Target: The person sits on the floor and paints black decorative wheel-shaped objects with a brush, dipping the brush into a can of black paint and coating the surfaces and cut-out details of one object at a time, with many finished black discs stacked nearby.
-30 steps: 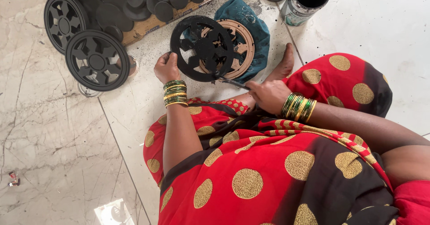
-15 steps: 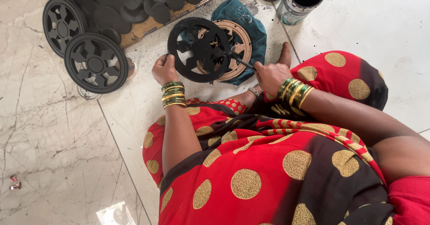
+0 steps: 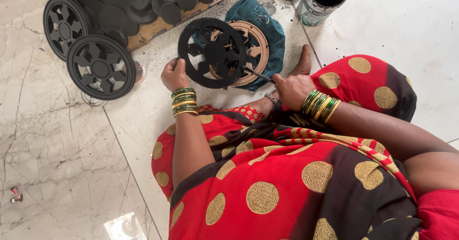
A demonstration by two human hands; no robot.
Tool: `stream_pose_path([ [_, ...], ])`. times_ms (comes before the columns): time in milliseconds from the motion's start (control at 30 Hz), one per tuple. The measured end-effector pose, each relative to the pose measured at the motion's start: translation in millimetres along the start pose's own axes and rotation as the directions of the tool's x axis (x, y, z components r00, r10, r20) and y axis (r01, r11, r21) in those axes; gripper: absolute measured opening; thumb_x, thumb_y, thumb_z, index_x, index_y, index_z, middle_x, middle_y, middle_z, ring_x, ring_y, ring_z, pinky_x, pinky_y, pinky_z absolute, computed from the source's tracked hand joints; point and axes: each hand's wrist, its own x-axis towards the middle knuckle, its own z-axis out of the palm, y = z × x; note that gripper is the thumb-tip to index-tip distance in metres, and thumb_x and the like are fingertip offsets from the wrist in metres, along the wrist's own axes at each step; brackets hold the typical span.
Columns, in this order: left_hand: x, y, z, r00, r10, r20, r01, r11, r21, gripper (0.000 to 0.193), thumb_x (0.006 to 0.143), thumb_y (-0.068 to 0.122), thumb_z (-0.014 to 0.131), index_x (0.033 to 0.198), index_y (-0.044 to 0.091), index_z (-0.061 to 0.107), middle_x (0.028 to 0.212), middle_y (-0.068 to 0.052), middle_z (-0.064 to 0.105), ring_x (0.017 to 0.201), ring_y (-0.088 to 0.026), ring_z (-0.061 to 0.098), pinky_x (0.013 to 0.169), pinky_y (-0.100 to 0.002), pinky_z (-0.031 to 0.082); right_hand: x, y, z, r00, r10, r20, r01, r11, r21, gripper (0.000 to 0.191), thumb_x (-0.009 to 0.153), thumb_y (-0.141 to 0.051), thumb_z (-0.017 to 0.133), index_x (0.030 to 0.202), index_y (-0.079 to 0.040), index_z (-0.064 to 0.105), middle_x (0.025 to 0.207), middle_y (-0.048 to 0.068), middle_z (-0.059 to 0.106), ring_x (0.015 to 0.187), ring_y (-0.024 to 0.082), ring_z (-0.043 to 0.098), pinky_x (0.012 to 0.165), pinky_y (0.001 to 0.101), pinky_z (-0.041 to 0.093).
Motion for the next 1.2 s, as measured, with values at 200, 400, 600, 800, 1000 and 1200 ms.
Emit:
stream_pose_path([
  [200,2.6,-2.7,-0.1,1.0,-0.018,0.002,0.018,1.0,0.019,0.026,0.078,0.016,0.077,0.093,-0.005,0.078,0.077,-0.003,0.075,0.064,-0.007,0.061,0.061,-0.025,0.053,6.4,-1.9,1.3,0.999,-0.037,-0.021,0.037,0.999,0.022,0.027,0.105,-0.031,0.046,0.116,-0.01,0.059,0.056,0.008,0.062,0.045,0.027,0.063,0.043,0.0448,0.05],
  [400,6.6,-9.0,-0.4,0.998,-0.052,0.022,0.053,0.998,-0.033,0.026,0.079,0.015,0.076,0.095,-0.005,0.077,0.078,-0.003,0.074,0.064,-0.007,0.06,0.06,-0.025,0.051,-17.9,-24.6,5.0,0.977,-0.207,-0.041,0.211,0.972,0.107,0.024,0.1,-0.03,0.051,0.11,-0.01,0.059,0.057,0.012,0.064,0.047,0.031,0.063,0.043,0.0466,0.048],
  [600,8.2,-10.8,-0.4,1.0,-0.022,0.022,0.022,1.0,-0.015,0.026,0.079,0.014,0.076,0.095,-0.006,0.078,0.078,-0.004,0.074,0.066,-0.008,0.06,0.063,-0.025,0.052,-7.3,-11.7,-4.9,0.996,-0.091,-0.014,0.091,0.996,-0.012,0.027,0.1,-0.027,0.05,0.118,-0.008,0.056,0.055,0.01,0.064,0.044,0.03,0.063,0.041,0.0469,0.047],
  [800,8.6,-8.9,0.1,1.0,-0.021,0.021,0.021,1.0,-0.02,0.026,0.079,0.014,0.077,0.096,-0.006,0.077,0.079,-0.005,0.075,0.067,-0.008,0.062,0.063,-0.024,0.053,-9.9,-24.7,-5.7,0.991,-0.101,0.092,0.093,0.992,0.082,0.025,0.103,-0.028,0.046,0.118,-0.01,0.055,0.056,0.009,0.063,0.043,0.029,0.064,0.04,0.047,0.048],
  [1000,5.8,-6.0,0.2,0.999,-0.045,0.006,0.045,0.999,-0.003,0.028,0.078,0.016,0.077,0.096,-0.006,0.077,0.079,-0.005,0.075,0.065,-0.008,0.061,0.061,-0.025,0.052,-15.8,-46.0,0.0,0.966,-0.256,-0.042,0.259,0.96,0.102,0.026,0.101,-0.03,0.052,0.117,-0.01,0.056,0.054,0.012,0.063,0.05,0.034,0.064,0.044,0.0486,0.048],
  [1200,5.6,-5.8,-0.3,1.0,-0.003,-0.006,0.004,0.999,0.048,0.03,0.077,0.018,0.077,0.097,-0.005,0.078,0.08,-0.005,0.077,0.067,-0.008,0.065,0.064,-0.025,0.055,-15.9,-20.7,-4.2,0.994,-0.096,0.057,0.097,0.995,-0.027,0.027,0.1,-0.027,0.05,0.121,-0.01,0.055,0.056,0.009,0.064,0.048,0.031,0.067,0.045,0.0482,0.051],
])
